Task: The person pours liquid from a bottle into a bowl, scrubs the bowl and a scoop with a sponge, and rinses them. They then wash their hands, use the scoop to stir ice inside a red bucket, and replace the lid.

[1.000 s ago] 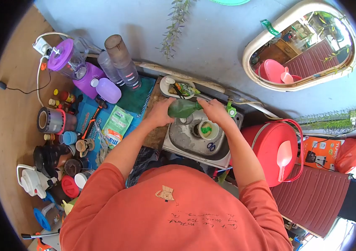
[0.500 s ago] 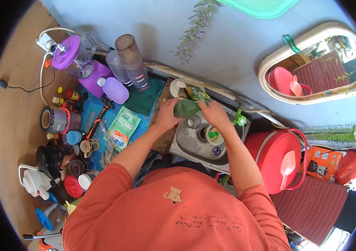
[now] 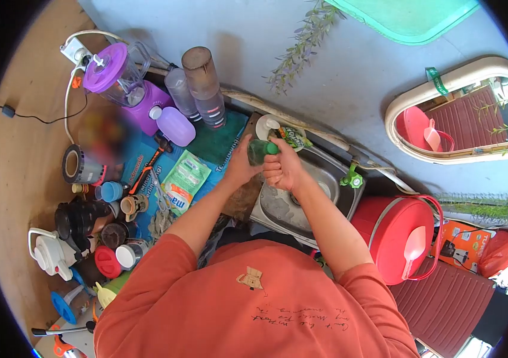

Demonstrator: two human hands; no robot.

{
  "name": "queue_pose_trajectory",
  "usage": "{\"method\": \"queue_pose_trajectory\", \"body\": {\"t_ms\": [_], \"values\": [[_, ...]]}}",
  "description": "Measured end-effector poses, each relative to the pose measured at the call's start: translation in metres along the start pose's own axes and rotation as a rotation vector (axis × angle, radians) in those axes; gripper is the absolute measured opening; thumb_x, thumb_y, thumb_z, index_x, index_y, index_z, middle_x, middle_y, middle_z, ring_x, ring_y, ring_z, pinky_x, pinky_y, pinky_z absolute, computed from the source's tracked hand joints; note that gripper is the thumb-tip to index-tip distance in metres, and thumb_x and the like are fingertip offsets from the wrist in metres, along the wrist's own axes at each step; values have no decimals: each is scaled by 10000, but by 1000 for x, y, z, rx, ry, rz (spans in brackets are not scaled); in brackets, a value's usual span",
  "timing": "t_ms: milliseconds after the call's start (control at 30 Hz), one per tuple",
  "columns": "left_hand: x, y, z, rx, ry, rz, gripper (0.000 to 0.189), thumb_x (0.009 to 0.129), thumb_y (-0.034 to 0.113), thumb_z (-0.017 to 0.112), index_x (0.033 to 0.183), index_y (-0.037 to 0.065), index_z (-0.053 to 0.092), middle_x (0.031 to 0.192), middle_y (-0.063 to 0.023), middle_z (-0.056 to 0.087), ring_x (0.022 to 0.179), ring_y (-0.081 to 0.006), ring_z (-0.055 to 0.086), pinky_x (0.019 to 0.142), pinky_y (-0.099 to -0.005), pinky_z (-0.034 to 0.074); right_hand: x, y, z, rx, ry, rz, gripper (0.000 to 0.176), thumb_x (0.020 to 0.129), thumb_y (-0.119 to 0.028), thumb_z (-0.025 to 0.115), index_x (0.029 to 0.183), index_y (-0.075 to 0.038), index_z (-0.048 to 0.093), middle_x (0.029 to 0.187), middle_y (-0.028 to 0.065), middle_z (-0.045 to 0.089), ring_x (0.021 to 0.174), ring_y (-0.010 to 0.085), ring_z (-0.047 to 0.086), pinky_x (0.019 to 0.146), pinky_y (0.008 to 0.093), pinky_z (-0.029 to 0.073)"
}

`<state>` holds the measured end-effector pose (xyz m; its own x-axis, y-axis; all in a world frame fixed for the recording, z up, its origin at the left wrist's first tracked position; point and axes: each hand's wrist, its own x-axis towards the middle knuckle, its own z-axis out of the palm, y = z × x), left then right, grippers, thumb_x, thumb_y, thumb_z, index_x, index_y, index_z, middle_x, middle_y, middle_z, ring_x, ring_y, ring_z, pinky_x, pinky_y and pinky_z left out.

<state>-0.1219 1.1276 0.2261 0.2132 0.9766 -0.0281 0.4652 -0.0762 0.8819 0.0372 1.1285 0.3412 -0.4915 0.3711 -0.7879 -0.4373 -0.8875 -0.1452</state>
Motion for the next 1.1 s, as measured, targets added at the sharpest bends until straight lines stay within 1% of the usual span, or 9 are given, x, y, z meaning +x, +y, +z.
{"method": "queue_pose_trajectory", "body": {"t_ms": [167,333,433,733,767,833,967,1033,1100], "values": [[-5,2,-60,241,5,123,685,731,157,781,1345,14,512,1198,-276,613,1070,-422,611,948,-458,480,17,-1,2,120,-107,83,519,827,-589,591,597,-184,363,488,-82,276,387,70,238,356,232,177],[2,125,-104,243,100,115,323,841,228,700,1117,60,688,892,-212,707,823,-370,699,755,-442,557,30,5,6,147,-120,31,503,817,-593,592,601,-176,413,487,-80,294,381,72,245,345,218,193],[16,155,-89,916,-157,271,257,846,334,692,909,85,674,762,-140,696,728,-353,688,638,-457,540,38,9,2,180,-107,-17,520,831,-612,555,589,-177,405,488,-77,299,377,68,244,337,207,188],[44,151,-86,983,-262,921,245,765,169,693,976,49,659,827,-152,701,815,-334,706,645,-429,566,48,0,-15,138,-131,-7,560,781,-693,567,593,-200,378,493,-102,259,365,45,191,340,193,156],[44,155,-81,986,-280,936,245,765,169,693,976,49,659,827,-152,701,815,-334,706,645,-429,566,48,1,-17,141,-115,-36,571,768,-698,582,589,-199,372,495,-103,257,364,42,186,339,189,155],[39,184,-73,1113,-393,246,254,816,151,666,1053,90,600,980,-177,686,901,-369,678,780,-489,538,45,2,-16,162,-103,-75,582,755,-703,596,585,-197,366,496,-105,256,363,39,181,337,186,154],[46,171,-76,1012,-508,413,232,837,180,659,1044,96,594,960,-191,691,887,-378,679,833,-511,517,49,4,-18,67,-28,-95,603,756,-732,587,607,-187,374,502,-105,248,370,33,162,344,182,146],[48,169,-79,855,-351,1037,235,850,191,657,1054,88,595,968,-186,691,889,-386,672,844,-516,504,53,7,-22,67,-69,-125,613,754,-745,583,620,-182,379,503,-104,247,372,31,158,347,181,146],[45,179,-71,1064,-399,727,263,838,185,661,1075,88,599,969,-170,694,903,-386,666,833,-502,510,55,9,-24,0,-83,-234,623,760,-750,588,650,-169,391,508,-97,254,375,28,156,350,182,143]]}}
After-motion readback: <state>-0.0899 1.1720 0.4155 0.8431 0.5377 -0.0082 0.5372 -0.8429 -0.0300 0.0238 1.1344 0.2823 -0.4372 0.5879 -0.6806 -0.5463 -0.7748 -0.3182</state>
